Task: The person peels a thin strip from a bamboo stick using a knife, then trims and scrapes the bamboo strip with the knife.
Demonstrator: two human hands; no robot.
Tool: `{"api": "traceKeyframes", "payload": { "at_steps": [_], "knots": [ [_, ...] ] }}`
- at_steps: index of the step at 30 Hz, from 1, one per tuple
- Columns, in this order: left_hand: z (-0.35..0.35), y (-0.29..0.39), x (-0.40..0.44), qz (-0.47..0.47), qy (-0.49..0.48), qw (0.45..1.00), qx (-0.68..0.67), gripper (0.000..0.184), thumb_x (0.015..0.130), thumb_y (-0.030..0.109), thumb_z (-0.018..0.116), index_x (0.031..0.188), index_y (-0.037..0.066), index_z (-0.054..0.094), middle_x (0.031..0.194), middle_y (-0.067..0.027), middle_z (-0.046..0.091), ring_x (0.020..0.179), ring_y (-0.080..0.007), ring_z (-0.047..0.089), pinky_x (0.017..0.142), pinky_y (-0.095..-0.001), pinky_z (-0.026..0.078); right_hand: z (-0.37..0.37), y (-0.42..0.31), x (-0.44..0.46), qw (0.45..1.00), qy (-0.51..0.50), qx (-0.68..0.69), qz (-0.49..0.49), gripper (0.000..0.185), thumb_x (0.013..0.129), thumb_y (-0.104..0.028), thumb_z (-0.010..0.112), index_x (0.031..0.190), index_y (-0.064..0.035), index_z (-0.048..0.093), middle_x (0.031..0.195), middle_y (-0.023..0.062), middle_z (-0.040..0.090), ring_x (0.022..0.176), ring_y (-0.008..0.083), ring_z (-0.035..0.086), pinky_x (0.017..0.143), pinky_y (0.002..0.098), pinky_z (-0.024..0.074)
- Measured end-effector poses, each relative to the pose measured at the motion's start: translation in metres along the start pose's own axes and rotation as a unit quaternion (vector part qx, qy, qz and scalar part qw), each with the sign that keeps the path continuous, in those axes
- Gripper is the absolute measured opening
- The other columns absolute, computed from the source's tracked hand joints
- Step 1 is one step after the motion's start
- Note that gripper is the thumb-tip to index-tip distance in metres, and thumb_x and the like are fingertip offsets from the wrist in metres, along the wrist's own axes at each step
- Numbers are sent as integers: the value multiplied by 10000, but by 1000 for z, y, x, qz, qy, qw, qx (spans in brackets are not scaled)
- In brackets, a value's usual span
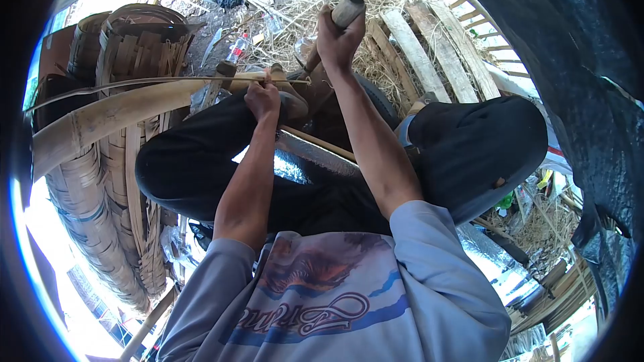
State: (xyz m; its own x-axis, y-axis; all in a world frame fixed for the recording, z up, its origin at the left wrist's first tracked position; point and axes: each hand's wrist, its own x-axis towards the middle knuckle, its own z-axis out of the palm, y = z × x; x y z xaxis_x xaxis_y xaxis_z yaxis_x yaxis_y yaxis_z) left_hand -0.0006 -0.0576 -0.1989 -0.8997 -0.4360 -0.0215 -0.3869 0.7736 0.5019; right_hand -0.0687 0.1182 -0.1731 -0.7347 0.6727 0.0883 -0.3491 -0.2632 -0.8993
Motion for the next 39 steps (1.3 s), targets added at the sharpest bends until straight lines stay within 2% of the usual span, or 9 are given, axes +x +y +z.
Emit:
{"api": "traceKeyframes", "payload": {
  "at_steps": [3,5,6,12,17,21,29,33,39],
  "knots": [
    [-2,6,2,-4,9,999,38,320,875,322,596,861,10,663,792,-222,655,805,-380,643,694,-444,499,-4,6,-12,999,-9,-39,16,257,790,-65,666,975,-26,492,744,36,548,621,108,552,555,247,449],
    [-6,8,1,-12,-34,999,38,324,876,248,586,1115,30,608,901,-237,650,870,-397,627,745,-455,505,-7,15,-34,982,-18,-175,-65,326,753,-88,686,1026,-13,525,774,75,585,656,145,594,592,271,479],
    [-4,7,1,-10,-32,999,38,324,876,248,586,1115,30,608,901,-237,650,870,-397,627,745,-455,505,-11,16,-41,973,-38,-204,-103,308,752,-89,679,1015,-11,538,782,79,592,656,150,598,596,284,486],
    [-5,8,2,-4,-6,1000,13,286,881,250,575,1058,31,627,914,-237,647,889,-401,620,758,-461,504,4,-14,0,999,14,50,12,203,839,0,603,912,-45,419,642,22,528,498,93,520,455,220,419],
    [-13,20,7,-65,-39,995,72,288,879,279,573,947,12,658,905,-240,647,891,-413,615,765,-466,502,0,-3,4,999,44,30,1,215,835,-6,616,936,-35,428,671,22,533,499,86,515,451,216,415],
    [-7,14,8,-65,-20,997,43,311,876,293,570,919,-1,662,882,-262,642,880,-419,618,765,-468,502,-11,39,-36,997,20,-62,39,252,811,-62,669,989,-11,498,808,39,542,707,123,561,623,232,460],
    [-6,13,10,-59,-11,996,71,450,895,361,508,816,-58,652,830,-293,632,842,-434,622,750,-481,507,4,-7,-13,999,-23,33,-5,203,827,-64,663,910,-35,481,716,1,546,600,74,530,548,234,451],
    [-8,16,6,-66,-7,996,60,516,921,392,446,793,-64,650,821,-306,625,837,-449,616,757,-489,503,-15,23,-43,974,-39,-194,-111,279,812,-94,688,965,-20,468,744,50,571,564,117,557,512,239,462],
    [-10,19,2,-50,-2,997,63,507,923,380,443,843,-74,655,836,-324,617,844,-460,610,772,-487,496,-5,8,-17,998,-18,-37,-39,240,841,-30,638,922,-38,412,660,41,563,526,99,538,476,230,445]
  ]
}}
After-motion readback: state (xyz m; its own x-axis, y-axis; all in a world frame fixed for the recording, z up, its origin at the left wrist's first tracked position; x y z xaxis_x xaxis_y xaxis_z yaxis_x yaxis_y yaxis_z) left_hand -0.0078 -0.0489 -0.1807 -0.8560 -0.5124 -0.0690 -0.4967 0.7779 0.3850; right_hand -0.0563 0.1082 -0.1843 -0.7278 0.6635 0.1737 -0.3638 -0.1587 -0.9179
